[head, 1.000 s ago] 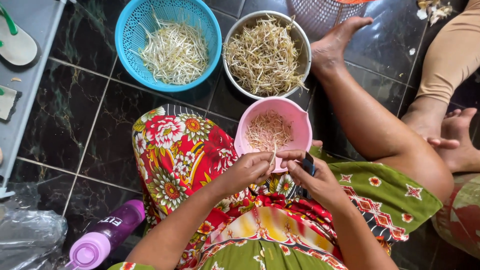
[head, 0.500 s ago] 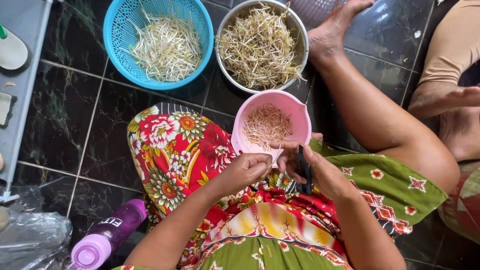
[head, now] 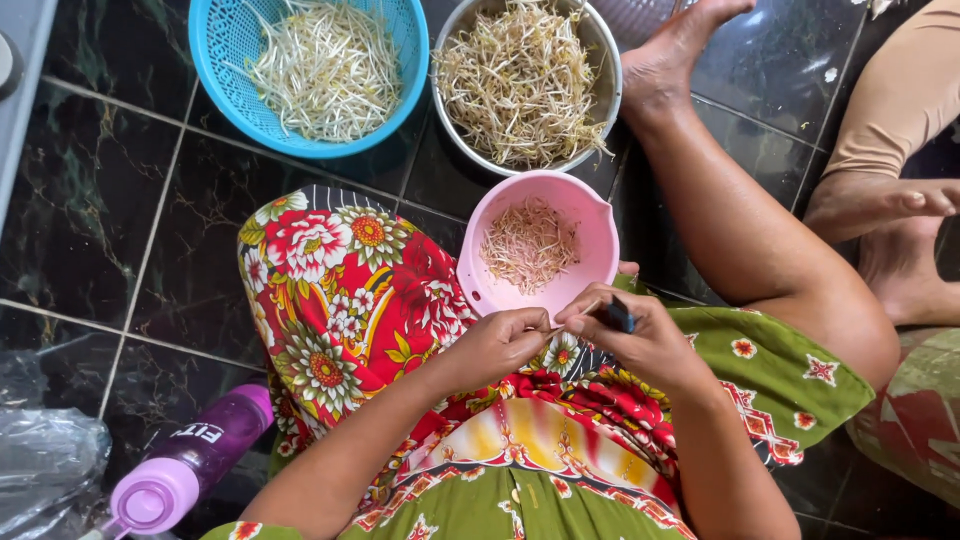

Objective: A person sits on the floor and uses a small knife to trim the roots off bean sprouts, sorting them into different bowls.

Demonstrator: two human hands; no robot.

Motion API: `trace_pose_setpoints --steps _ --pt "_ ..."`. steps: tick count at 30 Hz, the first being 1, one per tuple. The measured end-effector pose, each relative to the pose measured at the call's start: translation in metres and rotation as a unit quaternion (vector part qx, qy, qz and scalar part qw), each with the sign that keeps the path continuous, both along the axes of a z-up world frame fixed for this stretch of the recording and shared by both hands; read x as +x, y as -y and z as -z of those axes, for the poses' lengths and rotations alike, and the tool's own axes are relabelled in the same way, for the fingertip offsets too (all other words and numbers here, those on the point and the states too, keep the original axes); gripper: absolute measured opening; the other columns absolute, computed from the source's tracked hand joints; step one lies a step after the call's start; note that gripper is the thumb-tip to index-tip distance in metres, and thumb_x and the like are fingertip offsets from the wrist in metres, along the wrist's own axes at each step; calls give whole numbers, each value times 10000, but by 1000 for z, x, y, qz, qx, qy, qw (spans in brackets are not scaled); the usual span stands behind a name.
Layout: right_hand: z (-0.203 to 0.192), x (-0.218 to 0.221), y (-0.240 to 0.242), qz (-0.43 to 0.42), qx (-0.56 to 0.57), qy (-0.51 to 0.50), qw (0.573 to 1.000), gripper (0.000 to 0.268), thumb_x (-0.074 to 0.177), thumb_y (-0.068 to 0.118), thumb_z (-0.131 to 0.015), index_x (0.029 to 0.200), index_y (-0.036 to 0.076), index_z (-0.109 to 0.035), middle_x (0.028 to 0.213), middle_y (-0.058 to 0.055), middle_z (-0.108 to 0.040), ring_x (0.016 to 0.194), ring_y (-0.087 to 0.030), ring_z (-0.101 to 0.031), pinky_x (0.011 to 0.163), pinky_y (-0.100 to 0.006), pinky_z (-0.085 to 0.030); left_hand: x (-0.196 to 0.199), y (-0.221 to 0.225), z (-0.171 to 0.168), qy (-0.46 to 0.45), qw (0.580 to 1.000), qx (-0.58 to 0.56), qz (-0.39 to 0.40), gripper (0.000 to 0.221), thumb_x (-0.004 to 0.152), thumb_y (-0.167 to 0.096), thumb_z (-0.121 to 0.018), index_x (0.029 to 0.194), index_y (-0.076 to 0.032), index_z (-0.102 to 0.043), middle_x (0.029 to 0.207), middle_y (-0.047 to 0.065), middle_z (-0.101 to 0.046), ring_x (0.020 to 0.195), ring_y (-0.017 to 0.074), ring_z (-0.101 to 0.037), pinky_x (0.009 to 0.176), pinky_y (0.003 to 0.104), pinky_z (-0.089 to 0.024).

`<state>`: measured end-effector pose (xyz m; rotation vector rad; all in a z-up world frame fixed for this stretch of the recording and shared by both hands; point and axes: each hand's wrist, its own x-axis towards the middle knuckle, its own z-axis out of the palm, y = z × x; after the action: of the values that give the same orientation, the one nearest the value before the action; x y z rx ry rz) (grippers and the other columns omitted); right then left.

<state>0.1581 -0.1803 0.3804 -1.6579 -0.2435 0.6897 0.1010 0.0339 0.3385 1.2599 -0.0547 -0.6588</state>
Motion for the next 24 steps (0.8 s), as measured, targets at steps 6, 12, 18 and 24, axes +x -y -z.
trace_pose_setpoints --steps 6,12,18,24 --pt "-26 19 0 56 -45 65 995 92 905 44 -758 965 -22 -782 783 -133 -675 653 -125 -525 603 -272 -420 -14 9 33 -13 999 35 38 155 890 -157 -476 842 -110 -616 580 37 -487 602 180 -464 602 327 -429" --pt "32 47 -12 -61 -377 223 897 540 897 124 -705 1422 66 -593 1072 -224 -663 923 -492 -655 752 -557 -518 -26 20 59 -48 998 -10 42 195 874 -184 -467 740 -145 -604 464 -18 -435 480 105 -408 492 252 -365" --pt "130 63 -40 -118 -420 288 853 240 883 222 -751 1119 176 -740 1026 -117 -705 914 -435 -715 747 -530 -590 -36 28 106 -105 983 -138 57 197 903 -139 -420 789 -115 -578 438 -26 -348 417 49 -273 433 197 -245" --pt "201 56 -82 -191 -506 301 785 215 899 313 -687 1113 297 -668 1026 6 -657 806 -339 -739 699 -484 -616 -37 23 121 -114 986 -119 29 189 911 -165 -454 792 -108 -590 415 -11 -386 386 55 -293 408 203 -254"
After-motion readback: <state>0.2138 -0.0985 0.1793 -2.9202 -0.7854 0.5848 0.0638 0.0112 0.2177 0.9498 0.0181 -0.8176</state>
